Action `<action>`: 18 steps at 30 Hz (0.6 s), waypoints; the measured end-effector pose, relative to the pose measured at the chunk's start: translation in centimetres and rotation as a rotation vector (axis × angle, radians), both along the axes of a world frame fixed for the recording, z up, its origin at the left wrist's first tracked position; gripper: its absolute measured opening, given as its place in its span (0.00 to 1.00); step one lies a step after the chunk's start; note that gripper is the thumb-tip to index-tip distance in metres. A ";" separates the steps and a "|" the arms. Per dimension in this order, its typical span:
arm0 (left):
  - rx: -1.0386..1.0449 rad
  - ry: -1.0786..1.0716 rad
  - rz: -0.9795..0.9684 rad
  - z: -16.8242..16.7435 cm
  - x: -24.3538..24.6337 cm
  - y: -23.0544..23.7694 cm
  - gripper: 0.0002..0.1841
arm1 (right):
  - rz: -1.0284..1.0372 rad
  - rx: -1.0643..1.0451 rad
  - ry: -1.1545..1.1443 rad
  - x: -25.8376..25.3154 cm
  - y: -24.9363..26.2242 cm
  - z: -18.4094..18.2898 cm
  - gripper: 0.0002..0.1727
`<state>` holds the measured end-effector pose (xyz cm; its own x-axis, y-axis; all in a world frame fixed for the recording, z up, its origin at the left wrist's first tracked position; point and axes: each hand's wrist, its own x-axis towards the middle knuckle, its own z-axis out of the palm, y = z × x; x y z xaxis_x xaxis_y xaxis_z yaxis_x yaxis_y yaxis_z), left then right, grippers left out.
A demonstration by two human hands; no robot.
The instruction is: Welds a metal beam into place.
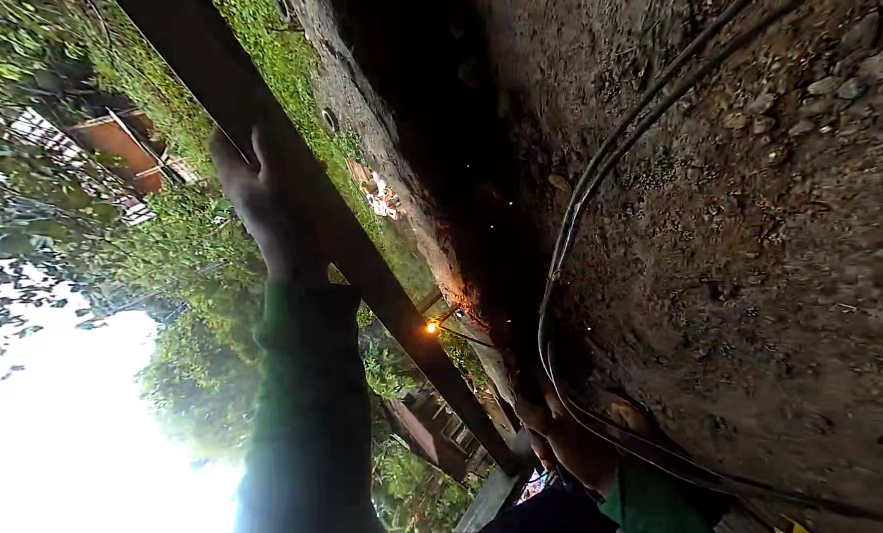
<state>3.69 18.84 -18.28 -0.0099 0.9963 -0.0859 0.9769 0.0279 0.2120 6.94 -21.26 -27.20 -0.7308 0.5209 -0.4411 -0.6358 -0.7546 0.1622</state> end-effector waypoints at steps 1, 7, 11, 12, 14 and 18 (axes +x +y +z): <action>0.004 0.002 0.001 0.0 -0.1 0.1 0.36 | 0.003 -0.001 0.006 -0.2 0.0 0.1 0.50; -0.004 -0.006 -0.005 0.0 -0.3 0.2 0.35 | -0.002 -0.024 0.038 -0.9 -0.5 0.0 0.51; 0.003 -0.002 -0.013 0.0 -0.3 0.3 0.34 | -0.003 -0.006 0.071 -0.6 -0.2 0.0 0.49; 0.002 -0.009 -0.011 0.0 -0.2 0.3 0.34 | -0.001 -0.003 0.080 -0.6 -0.1 0.0 0.47; -0.002 -0.030 0.000 -0.1 -0.1 0.1 0.33 | -0.015 -0.001 0.084 -0.6 -0.1 0.1 0.46; 0.018 0.003 0.009 -0.1 0.2 0.0 0.33 | -0.064 -0.031 0.095 -0.9 -0.2 0.4 0.46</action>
<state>3.94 18.84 -18.35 -0.0187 0.9975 -0.0674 0.9772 0.0325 0.2097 6.00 -21.42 -26.84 -0.7357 0.5552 -0.3879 -0.6632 -0.7067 0.2464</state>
